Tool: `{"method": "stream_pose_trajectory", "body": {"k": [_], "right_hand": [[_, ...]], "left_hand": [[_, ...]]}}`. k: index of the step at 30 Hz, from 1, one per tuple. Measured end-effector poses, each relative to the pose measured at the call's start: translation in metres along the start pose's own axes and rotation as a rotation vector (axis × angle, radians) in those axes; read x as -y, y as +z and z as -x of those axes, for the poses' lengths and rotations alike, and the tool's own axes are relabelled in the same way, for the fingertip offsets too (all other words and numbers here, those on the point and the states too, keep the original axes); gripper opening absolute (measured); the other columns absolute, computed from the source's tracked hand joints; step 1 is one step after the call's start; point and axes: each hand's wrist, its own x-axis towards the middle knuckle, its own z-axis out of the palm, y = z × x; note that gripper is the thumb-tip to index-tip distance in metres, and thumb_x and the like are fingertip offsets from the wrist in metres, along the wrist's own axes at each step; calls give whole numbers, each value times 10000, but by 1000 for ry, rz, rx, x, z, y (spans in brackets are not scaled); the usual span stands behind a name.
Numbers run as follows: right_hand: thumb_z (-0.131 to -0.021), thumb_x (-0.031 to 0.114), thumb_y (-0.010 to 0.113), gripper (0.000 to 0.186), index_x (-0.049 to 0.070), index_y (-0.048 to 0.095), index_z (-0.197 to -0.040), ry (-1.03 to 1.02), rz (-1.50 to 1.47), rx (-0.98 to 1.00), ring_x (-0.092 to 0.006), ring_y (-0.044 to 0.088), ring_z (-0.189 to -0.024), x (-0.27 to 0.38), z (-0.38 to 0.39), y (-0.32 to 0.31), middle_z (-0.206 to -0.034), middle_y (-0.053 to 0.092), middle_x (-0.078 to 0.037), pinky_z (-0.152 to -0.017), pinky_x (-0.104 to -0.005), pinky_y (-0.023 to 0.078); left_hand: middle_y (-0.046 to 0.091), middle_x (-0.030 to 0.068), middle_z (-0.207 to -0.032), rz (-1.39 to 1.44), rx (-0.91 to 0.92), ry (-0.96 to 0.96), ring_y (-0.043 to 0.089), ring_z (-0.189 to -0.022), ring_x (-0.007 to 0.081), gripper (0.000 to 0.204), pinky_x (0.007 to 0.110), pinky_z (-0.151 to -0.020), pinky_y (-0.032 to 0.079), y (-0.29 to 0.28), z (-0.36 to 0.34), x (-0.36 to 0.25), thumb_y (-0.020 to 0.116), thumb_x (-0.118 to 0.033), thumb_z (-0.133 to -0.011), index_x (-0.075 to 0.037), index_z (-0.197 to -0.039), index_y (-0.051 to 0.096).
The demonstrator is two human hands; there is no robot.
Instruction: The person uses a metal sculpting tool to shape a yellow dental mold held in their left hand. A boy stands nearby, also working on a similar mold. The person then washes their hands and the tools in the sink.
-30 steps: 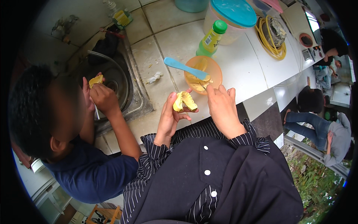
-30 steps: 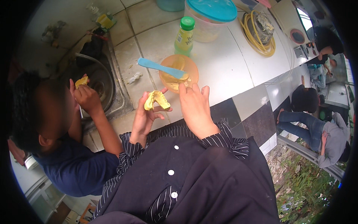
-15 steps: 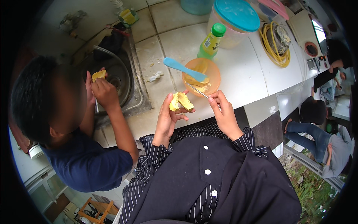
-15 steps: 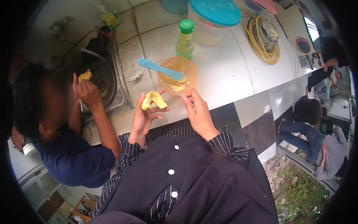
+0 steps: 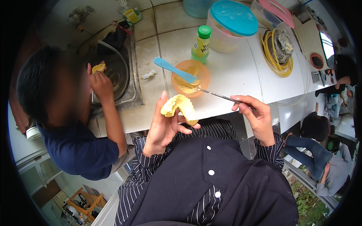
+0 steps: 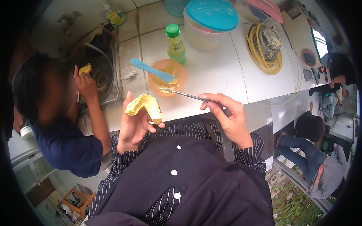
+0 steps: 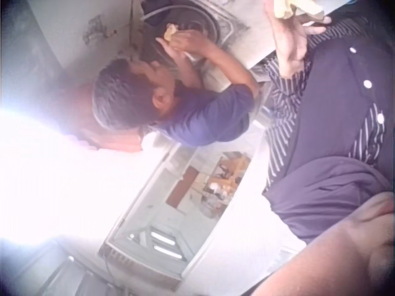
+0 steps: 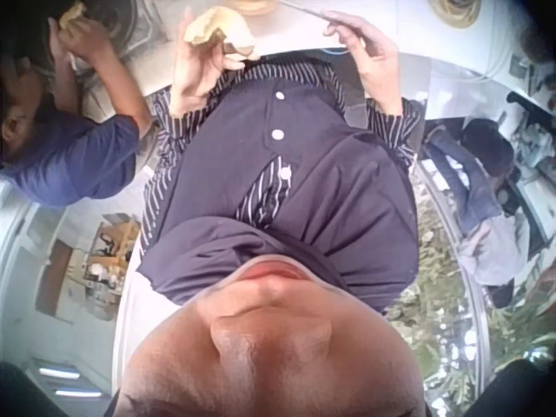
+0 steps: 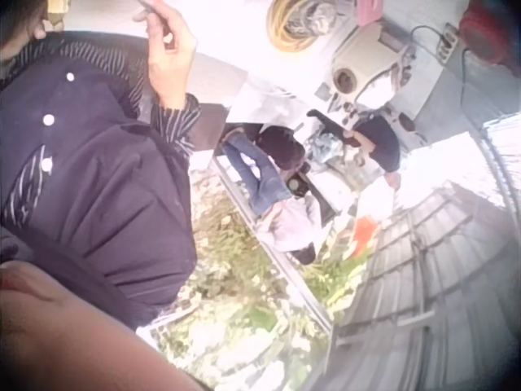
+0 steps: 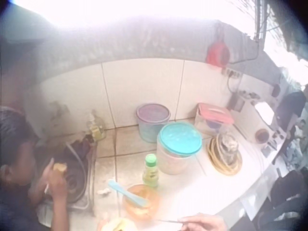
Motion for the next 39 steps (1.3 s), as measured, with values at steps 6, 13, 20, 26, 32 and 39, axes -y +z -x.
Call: {"method": "stream_pose_trajectory", "body": {"k": [6, 13, 20, 26, 32, 39], "right_hand": [[-695, -41, 584, 308, 55, 726, -952, -376, 473, 87, -132, 526, -690, 37, 5, -61, -711, 656, -25, -718, -282, 403], [-621, -50, 612, 351, 107, 739, -909, -429, 595, 126, -156, 498, -668, 33, 5, -95, -712, 659, -2, -722, -280, 380], [-572, -99, 534, 403, 74, 736, -875, -477, 621, 122, -145, 469, -647, 25, -1, -118, -652, 629, -3, -685, -281, 377], [-574, -101, 533, 398, 72, 735, -870, -452, 568, 121, -136, 482, -610, 20, -4, -132, -654, 635, -8, -671, -278, 378], [-572, -94, 540, 402, 76, 738, -878, -499, 626, 128, -139, 472, -613, 29, -8, -141, -649, 627, -4, -654, -277, 379], [-572, -87, 552, 407, 85, 744, -887, -477, 665, 176, -145, 460, -635, 34, -14, -149, -635, 606, 5, -632, -270, 380]], "left_hand": [[639, 177, -906, -16, 184, -83, 688, -752, 345, 601, 301, -513, 600, 31, -6, 16, 318, -610, -940, -41, -1082, 454], [605, 129, -877, -101, 263, -149, 684, -673, 342, 627, 285, -413, 569, 70, -26, 38, 305, -635, -927, -29, -1026, 435], [624, 147, -850, -63, 298, -166, 683, -660, 338, 612, 293, -420, 569, 86, -42, 52, 307, -623, -933, -31, -1034, 428], [633, 158, -837, -5, 356, -189, 692, -695, 304, 504, 295, -477, 589, 92, -54, 54, 263, -550, -975, -72, -983, 422], [617, 141, -822, -88, 281, -152, 680, -641, 322, 579, 293, -410, 560, 100, -59, 55, 296, -605, -943, -43, -984, 430], [634, 146, -809, -151, 295, -158, 687, -682, 264, 481, 278, -481, 568, 106, -62, 52, 315, -546, -966, -77, -976, 422]]}}
